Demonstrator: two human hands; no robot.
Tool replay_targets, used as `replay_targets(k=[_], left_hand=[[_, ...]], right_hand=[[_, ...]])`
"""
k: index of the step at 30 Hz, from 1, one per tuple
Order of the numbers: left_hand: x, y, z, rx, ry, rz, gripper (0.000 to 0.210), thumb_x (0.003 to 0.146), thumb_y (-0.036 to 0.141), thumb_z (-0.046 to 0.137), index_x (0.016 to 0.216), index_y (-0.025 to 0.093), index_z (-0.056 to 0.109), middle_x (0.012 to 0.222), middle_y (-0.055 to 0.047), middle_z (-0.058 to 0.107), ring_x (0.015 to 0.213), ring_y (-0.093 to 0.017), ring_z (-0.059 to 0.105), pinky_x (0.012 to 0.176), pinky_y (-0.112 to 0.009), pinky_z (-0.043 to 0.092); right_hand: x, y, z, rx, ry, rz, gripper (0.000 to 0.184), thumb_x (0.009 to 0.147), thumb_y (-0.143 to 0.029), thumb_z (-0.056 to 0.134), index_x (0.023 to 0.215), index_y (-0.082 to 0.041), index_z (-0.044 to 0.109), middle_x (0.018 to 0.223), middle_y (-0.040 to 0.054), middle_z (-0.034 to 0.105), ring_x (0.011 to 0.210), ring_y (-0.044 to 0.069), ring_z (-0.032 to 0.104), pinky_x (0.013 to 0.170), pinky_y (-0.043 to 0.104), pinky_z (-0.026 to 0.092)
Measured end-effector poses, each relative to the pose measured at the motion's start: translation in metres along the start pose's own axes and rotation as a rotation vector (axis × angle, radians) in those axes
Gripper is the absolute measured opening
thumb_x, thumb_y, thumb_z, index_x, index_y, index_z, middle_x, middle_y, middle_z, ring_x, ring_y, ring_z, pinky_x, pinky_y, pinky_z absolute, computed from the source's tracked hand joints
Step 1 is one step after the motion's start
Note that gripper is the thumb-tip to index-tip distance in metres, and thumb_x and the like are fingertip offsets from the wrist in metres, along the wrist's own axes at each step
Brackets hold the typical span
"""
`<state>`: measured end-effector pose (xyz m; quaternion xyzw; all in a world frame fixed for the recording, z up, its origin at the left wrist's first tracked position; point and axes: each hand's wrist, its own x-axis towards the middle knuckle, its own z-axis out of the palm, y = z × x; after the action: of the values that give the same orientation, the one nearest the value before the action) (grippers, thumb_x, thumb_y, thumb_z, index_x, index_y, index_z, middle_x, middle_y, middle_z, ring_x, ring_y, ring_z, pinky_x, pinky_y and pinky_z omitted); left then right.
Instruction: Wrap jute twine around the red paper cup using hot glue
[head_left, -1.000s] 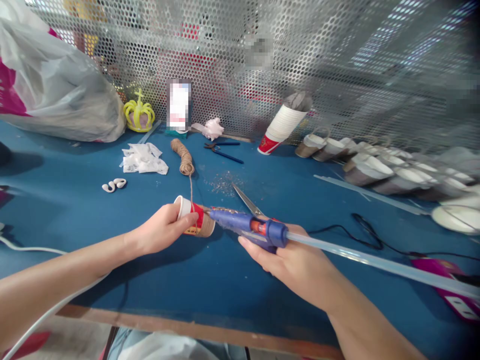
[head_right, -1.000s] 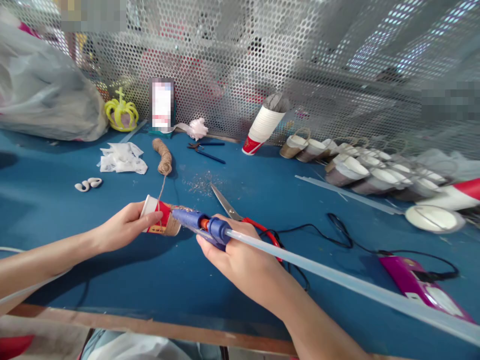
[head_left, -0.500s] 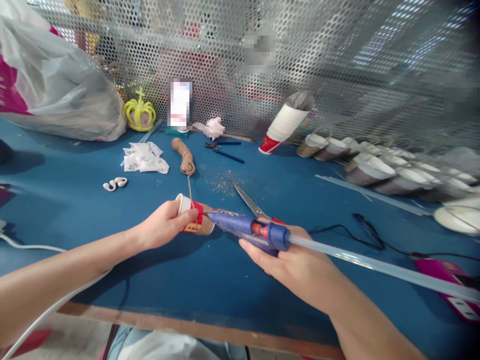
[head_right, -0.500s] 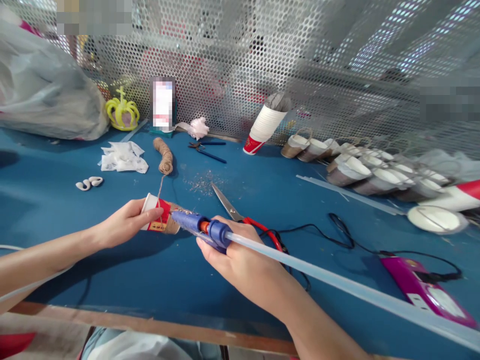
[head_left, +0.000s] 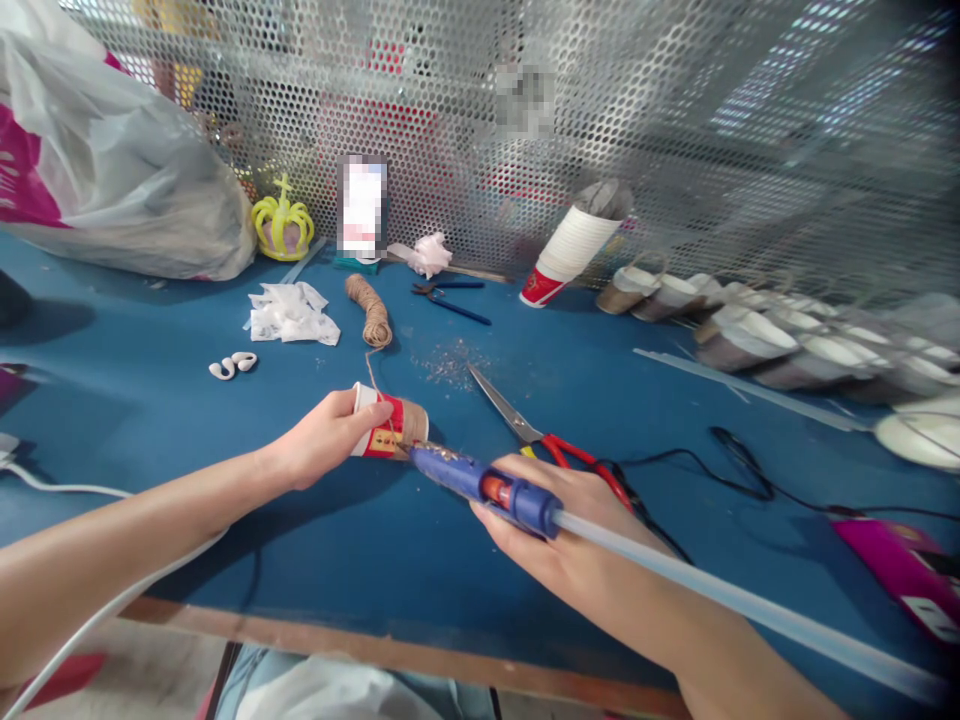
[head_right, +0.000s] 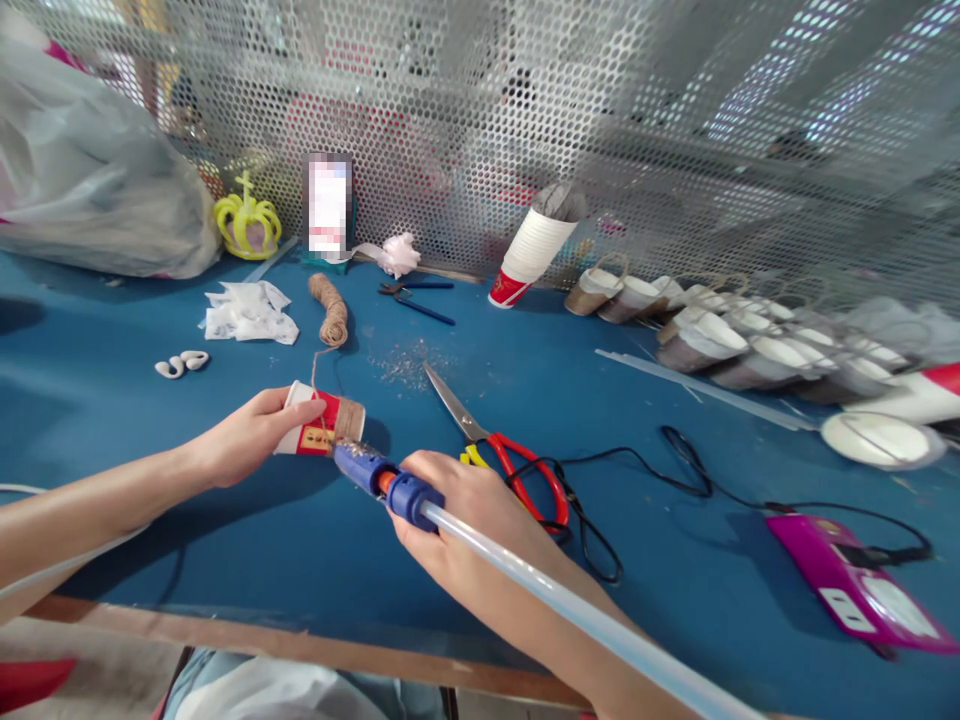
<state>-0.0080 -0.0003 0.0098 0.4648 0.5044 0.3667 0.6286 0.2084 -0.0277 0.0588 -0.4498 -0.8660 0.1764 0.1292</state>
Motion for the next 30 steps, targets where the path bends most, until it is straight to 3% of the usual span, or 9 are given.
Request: replay_targets(k=[6,15,18,22,30], left_hand=[[0.000,-0.002,0.000,0.018,0.023,0.001,0.035,0.077,0.042,0.052,0.086,0.011,0.065,0.078,-0.005,0.070,0.073,-0.018,0.063,0.072,-0.029,0.047],[-0.003,-0.003,-0.003,0.184,-0.079,0.121,0.040,0.081,0.043,0.046,0.100,0.013,0.065,0.093,-0.006,0.069,0.083,-0.020,0.062,0.077,-0.029,0.047],[-0.004,-0.002,-0.003,0.252,-0.079,0.153,0.040,0.082,0.042,0.044,0.102,0.013,0.063,0.095,-0.006,0.069,0.088,-0.021,0.061,0.079,-0.029,0.046],[-0.005,0.000,-0.002,0.323,-0.072,0.157,0.041,0.082,0.043,0.042,0.098,0.011,0.063,0.090,-0.006,0.068,0.086,-0.022,0.061,0.076,-0.028,0.046],[-0.007,0.000,0.000,0.347,-0.094,0.184,0.041,0.082,0.044,0.040,0.093,0.011,0.062,0.089,-0.006,0.067,0.084,-0.021,0.060,0.075,-0.026,0.045]], right_hand=[[0.000,0.000,-0.001,-0.018,-0.015,0.009,0.007,0.076,-0.021,0.049,0.070,-0.022,0.051,0.062,-0.0012,0.058,0.051,0.012,0.053,0.049,0.023,0.039],[0.002,-0.004,-0.006,0.035,0.052,0.115,0.012,0.076,-0.025,0.053,0.065,-0.021,0.049,0.056,-0.0035,0.056,0.046,0.010,0.049,0.047,0.021,0.041],[0.004,-0.001,-0.007,0.046,0.054,0.071,0.015,0.078,-0.025,0.051,0.064,-0.021,0.049,0.056,-0.0026,0.055,0.049,0.011,0.052,0.050,0.022,0.043],[0.005,0.003,-0.008,0.025,0.065,0.032,0.015,0.081,-0.027,0.048,0.067,-0.022,0.052,0.061,-0.0006,0.059,0.057,0.014,0.058,0.056,0.024,0.046],[0.007,0.012,-0.006,0.088,0.040,0.136,0.019,0.081,-0.034,0.048,0.069,-0.022,0.054,0.058,-0.0023,0.057,0.048,0.012,0.052,0.048,0.023,0.044]])
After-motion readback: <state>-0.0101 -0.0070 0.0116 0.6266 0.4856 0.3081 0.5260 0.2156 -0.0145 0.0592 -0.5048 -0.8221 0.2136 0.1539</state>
